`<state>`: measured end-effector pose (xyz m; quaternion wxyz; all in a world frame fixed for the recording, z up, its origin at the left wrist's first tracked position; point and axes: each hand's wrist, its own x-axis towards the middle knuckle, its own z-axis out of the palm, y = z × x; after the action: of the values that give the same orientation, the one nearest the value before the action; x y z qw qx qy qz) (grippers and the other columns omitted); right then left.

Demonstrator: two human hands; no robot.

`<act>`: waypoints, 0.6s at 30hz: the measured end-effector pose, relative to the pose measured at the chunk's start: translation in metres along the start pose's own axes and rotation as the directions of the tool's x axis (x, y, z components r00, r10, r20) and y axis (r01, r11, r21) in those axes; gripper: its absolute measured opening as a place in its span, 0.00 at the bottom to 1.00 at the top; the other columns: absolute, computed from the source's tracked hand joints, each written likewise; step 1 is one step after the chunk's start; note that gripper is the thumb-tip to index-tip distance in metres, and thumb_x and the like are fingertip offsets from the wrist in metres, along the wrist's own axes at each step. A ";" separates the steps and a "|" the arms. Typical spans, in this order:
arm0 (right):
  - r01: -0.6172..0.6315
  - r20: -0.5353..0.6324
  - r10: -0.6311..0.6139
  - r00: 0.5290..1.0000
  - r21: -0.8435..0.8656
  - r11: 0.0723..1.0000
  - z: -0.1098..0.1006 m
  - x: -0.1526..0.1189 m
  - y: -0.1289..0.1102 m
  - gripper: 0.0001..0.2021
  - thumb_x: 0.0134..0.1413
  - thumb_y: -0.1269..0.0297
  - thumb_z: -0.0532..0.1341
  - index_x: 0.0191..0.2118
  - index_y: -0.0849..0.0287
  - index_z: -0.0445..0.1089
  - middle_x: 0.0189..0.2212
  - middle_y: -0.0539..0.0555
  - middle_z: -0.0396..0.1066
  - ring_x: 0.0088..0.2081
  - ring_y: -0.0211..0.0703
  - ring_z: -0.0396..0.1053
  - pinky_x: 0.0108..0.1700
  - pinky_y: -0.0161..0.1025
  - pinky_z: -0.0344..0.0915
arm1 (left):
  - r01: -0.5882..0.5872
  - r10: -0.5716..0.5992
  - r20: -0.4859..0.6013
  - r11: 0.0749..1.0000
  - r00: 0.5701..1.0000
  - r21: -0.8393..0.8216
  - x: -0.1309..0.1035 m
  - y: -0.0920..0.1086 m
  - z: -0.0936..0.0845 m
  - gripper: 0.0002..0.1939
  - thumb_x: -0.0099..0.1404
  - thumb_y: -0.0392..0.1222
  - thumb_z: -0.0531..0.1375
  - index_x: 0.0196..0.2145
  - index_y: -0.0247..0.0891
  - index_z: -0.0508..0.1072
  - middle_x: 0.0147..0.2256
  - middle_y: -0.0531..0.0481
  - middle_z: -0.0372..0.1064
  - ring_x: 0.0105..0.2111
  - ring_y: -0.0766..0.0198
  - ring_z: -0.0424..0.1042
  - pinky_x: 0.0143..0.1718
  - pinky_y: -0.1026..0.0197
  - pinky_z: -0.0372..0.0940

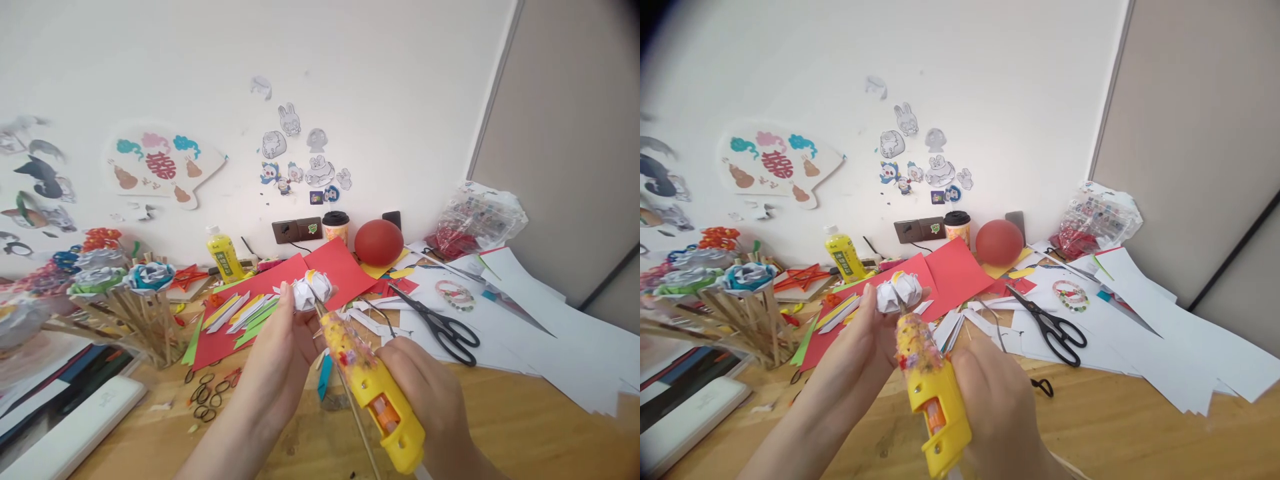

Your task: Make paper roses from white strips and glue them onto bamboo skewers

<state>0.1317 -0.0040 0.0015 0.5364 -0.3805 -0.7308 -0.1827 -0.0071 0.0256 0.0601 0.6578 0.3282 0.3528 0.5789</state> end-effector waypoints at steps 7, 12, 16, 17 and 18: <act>0.058 -0.044 -0.062 0.997 -0.085 0.995 0.001 -0.004 0.005 0.04 0.58 0.71 0.51 0.35 0.61 0.61 0.23 0.55 0.64 0.26 0.43 0.63 0.26 0.36 0.58 | -0.078 0.077 -0.069 0.997 0.995 -0.007 0.001 0.011 -0.003 0.19 0.69 0.48 0.47 0.37 0.36 0.74 0.34 0.45 0.75 0.22 0.68 0.70 0.22 0.66 0.68; -0.044 0.195 0.154 0.969 -0.477 0.878 0.011 -0.011 0.036 0.05 0.55 0.72 0.51 0.35 0.60 0.63 0.27 0.57 0.66 0.27 0.48 0.64 0.25 0.39 0.57 | -0.161 0.157 -0.117 0.987 0.981 -0.021 0.002 0.018 -0.007 0.17 0.68 0.48 0.49 0.37 0.38 0.74 0.31 0.48 0.75 0.22 0.68 0.70 0.20 0.68 0.67; -0.095 0.292 0.336 0.896 -0.612 0.785 0.036 -0.028 0.068 0.09 0.45 0.81 0.54 0.29 0.60 0.64 0.26 0.59 0.66 0.29 0.51 0.65 0.27 0.40 0.60 | -0.193 0.189 -0.114 0.981 0.975 -0.024 0.004 0.019 -0.009 0.16 0.67 0.49 0.50 0.36 0.39 0.74 0.30 0.49 0.74 0.22 0.68 0.70 0.20 0.69 0.66; -0.131 0.291 0.359 0.887 -0.587 0.799 0.041 -0.032 0.073 0.09 0.44 0.82 0.55 0.30 0.61 0.65 0.26 0.59 0.67 0.29 0.51 0.65 0.28 0.41 0.61 | -0.185 0.180 -0.114 0.982 0.977 -0.028 0.004 0.018 -0.009 0.16 0.67 0.50 0.51 0.36 0.39 0.74 0.30 0.49 0.74 0.22 0.68 0.70 0.20 0.68 0.66; -0.152 0.289 0.370 0.883 -0.570 0.808 0.046 -0.035 0.075 0.11 0.44 0.82 0.55 0.32 0.62 0.66 0.25 0.59 0.67 0.29 0.51 0.65 0.28 0.41 0.62 | -0.177 0.172 -0.114 0.984 0.978 -0.033 0.004 0.018 -0.009 0.16 0.66 0.50 0.51 0.36 0.39 0.74 0.31 0.49 0.75 0.22 0.68 0.70 0.20 0.68 0.67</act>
<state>0.1636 0.0628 -0.0575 0.2750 -0.6408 -0.6816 -0.2218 -0.0239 0.0322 0.0699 0.5907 0.3110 0.3459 0.6593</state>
